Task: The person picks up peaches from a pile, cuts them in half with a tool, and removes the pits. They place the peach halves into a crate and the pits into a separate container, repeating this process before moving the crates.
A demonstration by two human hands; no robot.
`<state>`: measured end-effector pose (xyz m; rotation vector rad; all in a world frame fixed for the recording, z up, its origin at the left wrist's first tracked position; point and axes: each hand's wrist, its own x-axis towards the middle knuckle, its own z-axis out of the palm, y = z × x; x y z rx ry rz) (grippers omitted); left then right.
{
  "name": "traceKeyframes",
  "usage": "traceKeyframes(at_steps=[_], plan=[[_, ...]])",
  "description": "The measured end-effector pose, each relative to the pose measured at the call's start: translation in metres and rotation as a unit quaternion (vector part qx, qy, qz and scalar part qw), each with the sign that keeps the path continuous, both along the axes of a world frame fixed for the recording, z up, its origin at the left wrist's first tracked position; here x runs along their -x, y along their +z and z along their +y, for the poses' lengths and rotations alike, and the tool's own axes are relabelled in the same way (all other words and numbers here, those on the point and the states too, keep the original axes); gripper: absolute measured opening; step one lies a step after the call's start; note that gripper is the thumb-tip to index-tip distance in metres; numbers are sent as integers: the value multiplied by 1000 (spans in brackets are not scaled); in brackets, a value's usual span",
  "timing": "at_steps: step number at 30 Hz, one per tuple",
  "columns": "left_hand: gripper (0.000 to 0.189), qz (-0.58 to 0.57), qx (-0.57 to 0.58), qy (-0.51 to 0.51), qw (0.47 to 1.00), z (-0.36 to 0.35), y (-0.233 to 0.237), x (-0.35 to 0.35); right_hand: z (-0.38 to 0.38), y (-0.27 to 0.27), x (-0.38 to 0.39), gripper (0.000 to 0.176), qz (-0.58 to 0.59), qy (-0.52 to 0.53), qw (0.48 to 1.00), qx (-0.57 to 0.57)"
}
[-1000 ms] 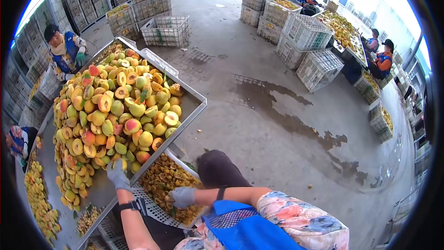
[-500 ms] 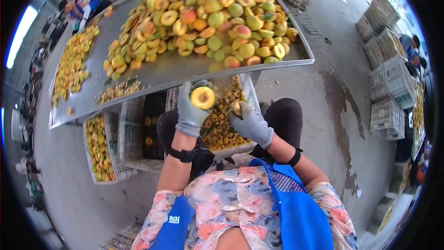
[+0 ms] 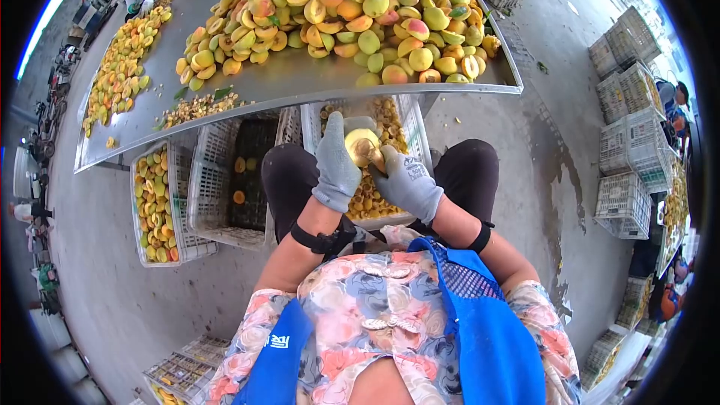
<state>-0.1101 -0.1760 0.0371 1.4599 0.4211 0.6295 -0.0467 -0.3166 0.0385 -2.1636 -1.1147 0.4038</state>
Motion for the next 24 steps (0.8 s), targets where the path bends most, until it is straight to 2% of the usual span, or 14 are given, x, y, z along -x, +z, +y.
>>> traceKeyframes(at_steps=[2,5,9,12,15,19,22,23,24], plan=[[53,-24,105,-9,994,-3,-3,-3,-2,0,-2,31,0,4,1000,15],[55,5,108,5,994,-8,-7,-6,-9,-4,-5,31,-7,15,999,39],[58,7,246,22,969,-19,-11,-9,-15,-16,-6,28,11,9,998,55],[57,-21,259,38,965,-24,-13,-11,-13,-40,0,29,42,9,999,-19],[55,-21,255,65,964,-25,-20,-12,-10,-43,2,27,38,0,999,24],[52,19,249,73,965,-25,-26,-11,-14,-52,-10,21,-15,40,999,16],[56,29,249,85,964,-25,-29,-13,-9,-67,-1,21,73,37,997,-11],[57,30,223,81,971,-26,-23,-12,-3,-69,6,21,105,75,986,-106],[57,26,215,71,974,-26,-18,-13,-2,-70,7,20,142,69,980,-118]])
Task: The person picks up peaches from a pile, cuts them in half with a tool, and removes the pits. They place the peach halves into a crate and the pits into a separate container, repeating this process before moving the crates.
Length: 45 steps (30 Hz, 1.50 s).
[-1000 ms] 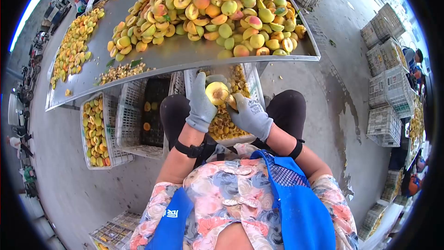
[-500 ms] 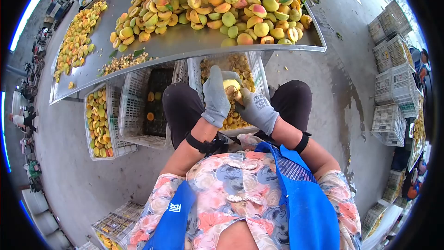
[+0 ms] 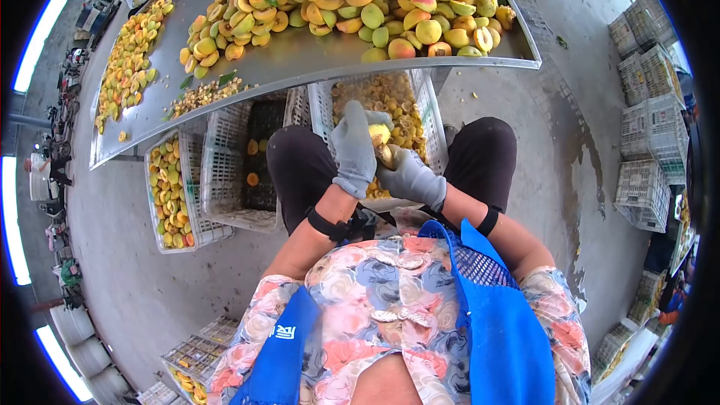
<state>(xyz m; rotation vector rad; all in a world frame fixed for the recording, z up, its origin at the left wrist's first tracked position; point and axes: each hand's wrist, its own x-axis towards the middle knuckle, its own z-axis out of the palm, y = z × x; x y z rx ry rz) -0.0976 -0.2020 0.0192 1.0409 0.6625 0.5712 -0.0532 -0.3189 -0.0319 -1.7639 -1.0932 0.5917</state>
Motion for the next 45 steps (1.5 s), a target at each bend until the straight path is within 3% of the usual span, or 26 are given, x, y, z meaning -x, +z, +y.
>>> traceKeyframes(at_steps=[2,3,6,10,13,16,17,20,24,25,28,31,33,34,36,37,38,40,42,45], plan=[[57,-12,-16,-17,1000,1,15,-2,0,15,-2,19,78,-5,997,-16],[57,-13,-5,-30,999,3,20,-2,-3,41,-3,24,205,-13,977,50],[56,-58,29,-48,997,9,9,-4,-6,79,-13,25,369,29,920,129],[54,-70,144,-71,984,13,1,-7,-13,92,-29,24,432,104,875,192],[50,-44,145,-94,984,17,-8,-8,-6,62,-27,18,177,131,968,119],[47,-37,191,-111,975,21,-6,-8,-6,84,-36,22,428,109,872,210],[45,-61,184,-102,976,20,-9,-8,-4,76,-39,22,453,148,861,178],[43,-29,229,-60,971,22,-6,-10,-4,76,-29,24,525,79,833,157],[37,-21,246,-32,968,27,-10,-14,11,63,-21,23,227,58,949,213],[34,27,332,4,943,34,-7,-17,10,65,-23,22,80,89,976,182],[31,7,352,-17,936,45,-18,-8,12,48,-21,23,7,96,985,143],[33,-36,228,-7,973,64,9,2,9,42,-15,22,-74,81,984,141],[34,2,-33,107,994,94,38,18,7,33,-23,19,-124,75,974,172],[36,43,-166,180,969,111,48,30,3,18,-30,18,-144,87,959,228],[27,84,-294,261,916,142,65,48,-5,-11,-44,16,-177,105,919,337],[25,95,-395,302,862,169,54,57,-10,1,-45,17,-164,69,945,275],[24,80,-396,306,862,176,51,54,-8,1,-45,18,-158,61,945,281],[23,156,-350,223,896,154,78,31,-1,-1,-44,20,-146,46,944,291],[31,170,-452,89,871,161,45,-3,-1,-13,-44,26,-137,54,948,282],[46,216,-480,-84,846,143,5,-79,1,-1,-46,35,-112,60,948,293]])
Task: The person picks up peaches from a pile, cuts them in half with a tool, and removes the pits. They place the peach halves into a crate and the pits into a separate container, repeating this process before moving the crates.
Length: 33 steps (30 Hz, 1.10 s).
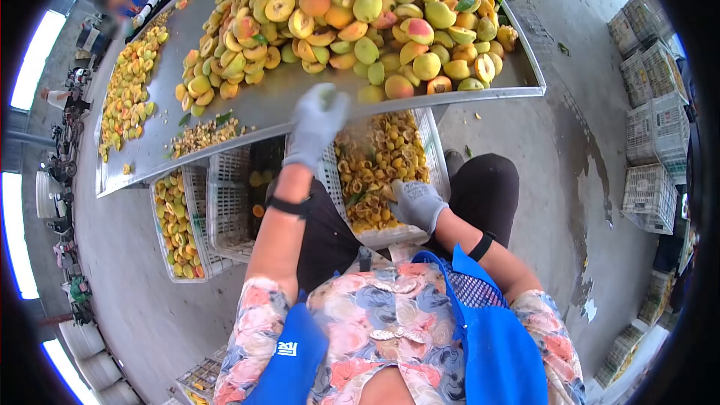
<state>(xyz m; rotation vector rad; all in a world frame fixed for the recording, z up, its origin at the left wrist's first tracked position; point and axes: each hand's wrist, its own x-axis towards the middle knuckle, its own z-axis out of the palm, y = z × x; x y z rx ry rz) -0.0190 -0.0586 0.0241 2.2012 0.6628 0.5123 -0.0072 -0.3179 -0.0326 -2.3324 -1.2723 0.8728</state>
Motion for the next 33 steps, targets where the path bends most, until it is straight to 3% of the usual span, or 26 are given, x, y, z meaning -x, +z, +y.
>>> traceKeyframes(at_steps=[1,3,9,11,14,18,21,24,25,26,27,29,30,33], plan=[[61,50,-47,-8,998,-5,-14,-23,-1,-2,-1,35,2,-7,1000,0],[70,233,-77,-12,969,-30,-2,-60,-4,-8,-3,35,5,-23,1000,1],[64,285,-62,-49,955,-13,-17,-90,-7,7,-7,37,10,-19,999,37],[58,275,-47,-44,959,-2,-20,-83,-8,8,-6,37,5,-35,999,41],[53,259,-79,20,963,21,-27,-60,-13,48,9,34,-7,-128,982,-141],[52,273,-114,44,954,38,-18,-40,-29,16,16,31,-17,25,999,-43],[53,283,-157,17,946,58,-39,-48,-29,23,34,31,-10,-40,990,-132],[52,176,-76,-13,981,68,-40,-39,-31,40,32,29,-17,-119,979,-166],[49,73,100,-10,992,69,-40,-35,-31,46,29,28,-21,-145,973,-179],[46,-32,273,-8,961,65,-35,-27,-34,55,26,26,-22,-176,966,-189],[44,-134,437,-4,889,57,-27,-15,-34,60,23,24,-23,-188,962,-199],[39,-212,627,-91,744,29,-4,13,-31,67,18,21,-20,-207,955,-211],[37,-249,705,-130,651,11,11,26,-26,73,17,19,-29,-202,952,-230],[42,-247,777,-44,578,-36,31,52,-3,90,21,20,-11,-188,937,-294]])
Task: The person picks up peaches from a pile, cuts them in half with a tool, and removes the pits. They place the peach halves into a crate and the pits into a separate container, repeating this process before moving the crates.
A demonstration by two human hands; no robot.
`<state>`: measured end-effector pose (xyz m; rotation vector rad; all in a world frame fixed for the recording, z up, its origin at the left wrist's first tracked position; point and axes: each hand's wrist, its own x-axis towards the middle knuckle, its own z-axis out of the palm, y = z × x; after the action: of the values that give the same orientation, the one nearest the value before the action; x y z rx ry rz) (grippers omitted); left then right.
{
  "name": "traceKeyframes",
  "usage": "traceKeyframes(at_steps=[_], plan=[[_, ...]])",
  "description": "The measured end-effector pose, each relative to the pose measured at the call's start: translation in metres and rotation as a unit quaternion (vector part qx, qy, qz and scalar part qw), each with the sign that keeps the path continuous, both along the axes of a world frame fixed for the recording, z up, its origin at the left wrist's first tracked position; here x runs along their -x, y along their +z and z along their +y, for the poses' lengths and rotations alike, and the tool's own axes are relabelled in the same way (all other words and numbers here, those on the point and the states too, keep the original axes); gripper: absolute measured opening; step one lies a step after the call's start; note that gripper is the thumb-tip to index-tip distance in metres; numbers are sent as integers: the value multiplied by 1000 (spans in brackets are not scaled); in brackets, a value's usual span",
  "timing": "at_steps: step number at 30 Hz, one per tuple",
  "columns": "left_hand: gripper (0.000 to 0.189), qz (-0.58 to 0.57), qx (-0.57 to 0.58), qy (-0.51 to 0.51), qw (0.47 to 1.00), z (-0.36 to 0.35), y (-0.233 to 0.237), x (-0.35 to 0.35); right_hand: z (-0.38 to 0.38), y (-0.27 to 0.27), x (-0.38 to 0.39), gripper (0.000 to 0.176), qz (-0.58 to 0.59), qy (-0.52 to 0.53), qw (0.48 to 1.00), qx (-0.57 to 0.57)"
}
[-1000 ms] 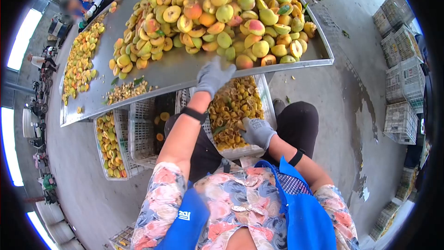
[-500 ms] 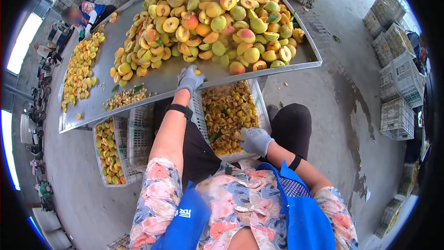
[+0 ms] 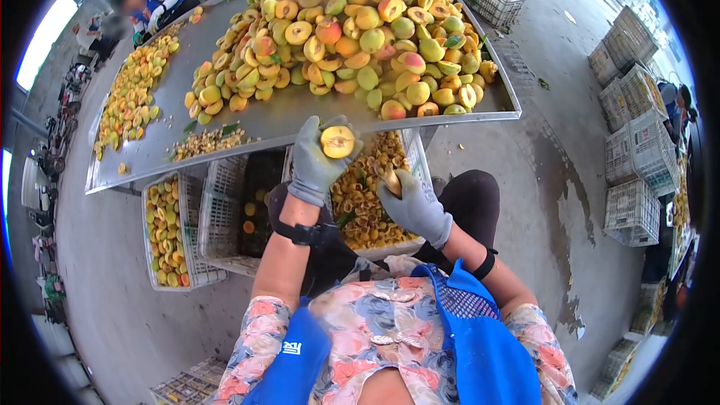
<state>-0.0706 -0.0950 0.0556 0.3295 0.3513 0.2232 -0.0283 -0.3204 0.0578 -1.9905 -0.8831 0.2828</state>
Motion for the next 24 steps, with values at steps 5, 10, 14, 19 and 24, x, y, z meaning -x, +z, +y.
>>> traceKeyframes(at_steps=[5,10,14,19,24], plan=[[43,16,-60,37,997,-42,-5,19,22,3,7,24,-21,47,998,23],[37,22,-152,91,984,-65,-11,20,19,-7,8,26,26,53,996,69],[38,70,-354,104,927,-71,-24,17,15,-6,11,27,41,47,994,91],[39,78,-399,95,909,-79,-32,18,13,-37,8,29,111,80,988,70],[42,74,-306,80,946,-84,-31,18,11,-34,7,27,161,110,979,65]])
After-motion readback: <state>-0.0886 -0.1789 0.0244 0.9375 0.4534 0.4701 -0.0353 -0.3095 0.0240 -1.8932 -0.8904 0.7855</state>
